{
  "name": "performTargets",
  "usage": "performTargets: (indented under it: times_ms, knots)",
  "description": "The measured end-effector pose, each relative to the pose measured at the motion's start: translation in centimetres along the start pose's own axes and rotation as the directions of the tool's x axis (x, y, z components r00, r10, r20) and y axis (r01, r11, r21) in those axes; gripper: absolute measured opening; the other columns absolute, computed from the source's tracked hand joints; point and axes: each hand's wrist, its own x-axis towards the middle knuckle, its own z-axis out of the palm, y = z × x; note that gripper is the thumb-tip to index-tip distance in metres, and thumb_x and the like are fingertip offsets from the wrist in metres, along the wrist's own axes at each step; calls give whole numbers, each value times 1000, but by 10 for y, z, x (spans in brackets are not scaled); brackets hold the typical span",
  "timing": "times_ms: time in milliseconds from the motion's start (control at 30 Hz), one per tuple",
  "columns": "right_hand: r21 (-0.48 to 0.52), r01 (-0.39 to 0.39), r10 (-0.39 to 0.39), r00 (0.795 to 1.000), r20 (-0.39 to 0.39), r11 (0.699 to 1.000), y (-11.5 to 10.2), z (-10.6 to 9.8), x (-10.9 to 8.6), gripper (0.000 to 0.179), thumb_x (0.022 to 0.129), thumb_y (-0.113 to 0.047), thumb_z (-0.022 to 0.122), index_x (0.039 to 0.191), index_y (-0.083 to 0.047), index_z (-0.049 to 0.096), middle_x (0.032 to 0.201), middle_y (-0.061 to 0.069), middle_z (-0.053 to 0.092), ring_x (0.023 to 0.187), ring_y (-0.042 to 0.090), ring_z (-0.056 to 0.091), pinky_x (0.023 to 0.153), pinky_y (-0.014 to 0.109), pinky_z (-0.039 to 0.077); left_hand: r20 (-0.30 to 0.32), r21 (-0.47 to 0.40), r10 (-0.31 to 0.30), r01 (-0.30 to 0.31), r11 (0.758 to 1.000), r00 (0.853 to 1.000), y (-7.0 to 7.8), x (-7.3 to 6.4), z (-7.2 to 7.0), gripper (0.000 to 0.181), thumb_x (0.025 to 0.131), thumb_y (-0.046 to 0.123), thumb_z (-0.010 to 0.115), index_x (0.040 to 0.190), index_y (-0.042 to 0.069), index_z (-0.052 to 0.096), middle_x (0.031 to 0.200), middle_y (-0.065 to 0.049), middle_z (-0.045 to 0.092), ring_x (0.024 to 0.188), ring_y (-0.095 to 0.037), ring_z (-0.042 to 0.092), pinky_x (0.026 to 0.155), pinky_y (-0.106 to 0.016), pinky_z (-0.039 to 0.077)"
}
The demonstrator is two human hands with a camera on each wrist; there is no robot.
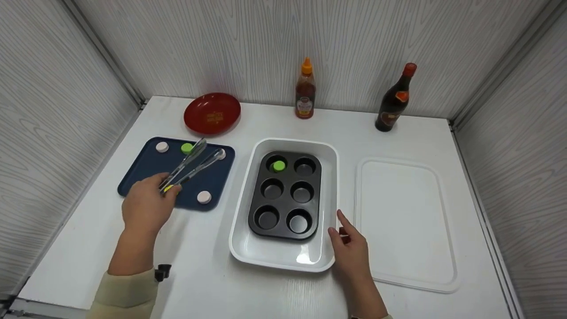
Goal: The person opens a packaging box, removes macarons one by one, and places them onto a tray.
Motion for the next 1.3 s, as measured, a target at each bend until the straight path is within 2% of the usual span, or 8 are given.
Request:
performTargets:
  times_ms: [233,433,533,700,900,1200,1300]
  knots:
    - [7,-7,7,1000,0,1000,0,0,1,52,105,-12,67,155,-16,55,105,20,66,81,19,63,69,22,55,96,40,121,-125,991,988,43,21,17,43,100,30,76,136,8,71,120,-15,74,107,-34,65,87,-51,57]
    - [12,13,-13,1000,-19,1000,2,0,1,51,104,-11,69,154,-14,57,101,18,67,79,18,63,67,22,55,164,67,202,-216,974,966,73,28,42,37,100,30,76,132,11,74,118,-12,75,104,-32,66,85,-48,58]
    - [30,26,-25,999,-20,999,3,0,1,51,103,-10,70,153,-14,58,98,15,67,78,16,64,67,22,55,198,88,218,-239,967,956,83,32,56,33,100,29,76,128,11,76,114,-11,76,103,-32,66,84,-48,59]
    - [40,28,-28,1000,-15,999,3,0,1,51,103,-11,71,152,-15,59,97,14,68,76,13,63,66,22,54,255,152,212,-256,955,943,96,43,74,26,101,30,74,119,10,78,106,-11,75,100,-32,67,80,-50,59]
    - [46,15,-15,1000,-4,999,3,-1,3,52,103,-12,71,153,-16,58,99,15,68,77,13,63,66,22,54,306,235,237,-315,920,922,105,51,83,26,103,32,72,114,9,78,104,-11,75,100,-32,68,80,-49,60]
    - [55,13,-13,1000,-7,998,4,0,4,51,103,-10,71,152,-16,58,97,13,67,77,12,62,66,21,53,351,274,211,-316,908,912,119,56,88,27,102,32,73,112,7,80,106,-12,76,102,-32,70,83,-48,60]
    - [63,24,-23,1000,-8,998,3,0,2,51,103,-9,71,152,-14,59,96,13,67,75,12,62,65,21,54,340,301,209,-316,900,917,121,57,87,24,102,26,72,113,7,80,108,-12,76,103,-32,70,84,-48,61]
